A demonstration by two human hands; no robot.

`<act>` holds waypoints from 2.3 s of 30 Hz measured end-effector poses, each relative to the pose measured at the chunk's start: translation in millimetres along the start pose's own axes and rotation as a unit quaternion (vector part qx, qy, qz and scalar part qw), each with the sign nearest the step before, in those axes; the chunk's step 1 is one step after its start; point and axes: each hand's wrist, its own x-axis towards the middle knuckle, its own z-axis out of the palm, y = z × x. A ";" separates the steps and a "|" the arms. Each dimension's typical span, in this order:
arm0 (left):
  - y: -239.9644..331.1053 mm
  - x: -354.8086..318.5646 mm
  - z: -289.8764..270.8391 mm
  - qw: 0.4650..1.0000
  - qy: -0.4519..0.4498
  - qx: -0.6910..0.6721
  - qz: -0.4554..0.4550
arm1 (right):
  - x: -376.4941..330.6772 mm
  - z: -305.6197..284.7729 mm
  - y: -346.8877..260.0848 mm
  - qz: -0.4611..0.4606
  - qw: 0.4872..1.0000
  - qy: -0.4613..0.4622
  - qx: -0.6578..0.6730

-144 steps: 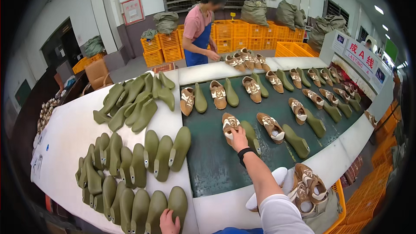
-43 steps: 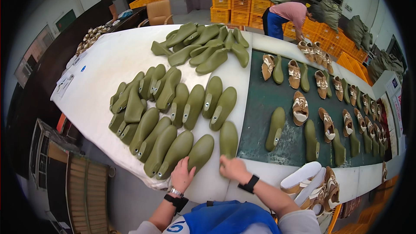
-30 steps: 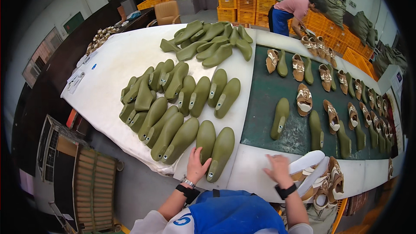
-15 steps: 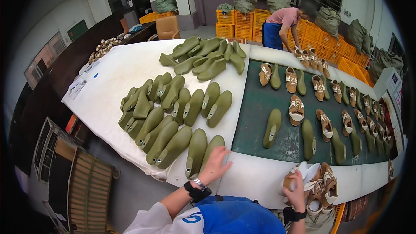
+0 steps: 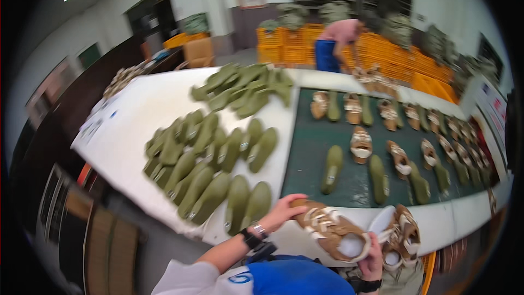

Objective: The person inserts green shoe lasts into brown canvas shoes on a conveyor belt. They repeatedly pick up a shoe, place a last inside, and set the shoe back on the belt. A coworker across the table performs the same task.

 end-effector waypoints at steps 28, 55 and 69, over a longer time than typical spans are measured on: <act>28.5 -39.7 62.3 0.992 -0.126 0.017 -0.001 | 21.7 55.7 7.5 -0.124 0.933 -0.007 -0.339; 32.5 -56.1 63.4 0.949 0.051 0.292 0.105 | -8.4 124.3 -14.4 -0.226 0.722 -0.131 -0.640; 19.5 -54.3 16.3 0.980 0.030 0.196 0.032 | 45.9 132.9 1.6 -0.113 0.691 -0.185 -0.690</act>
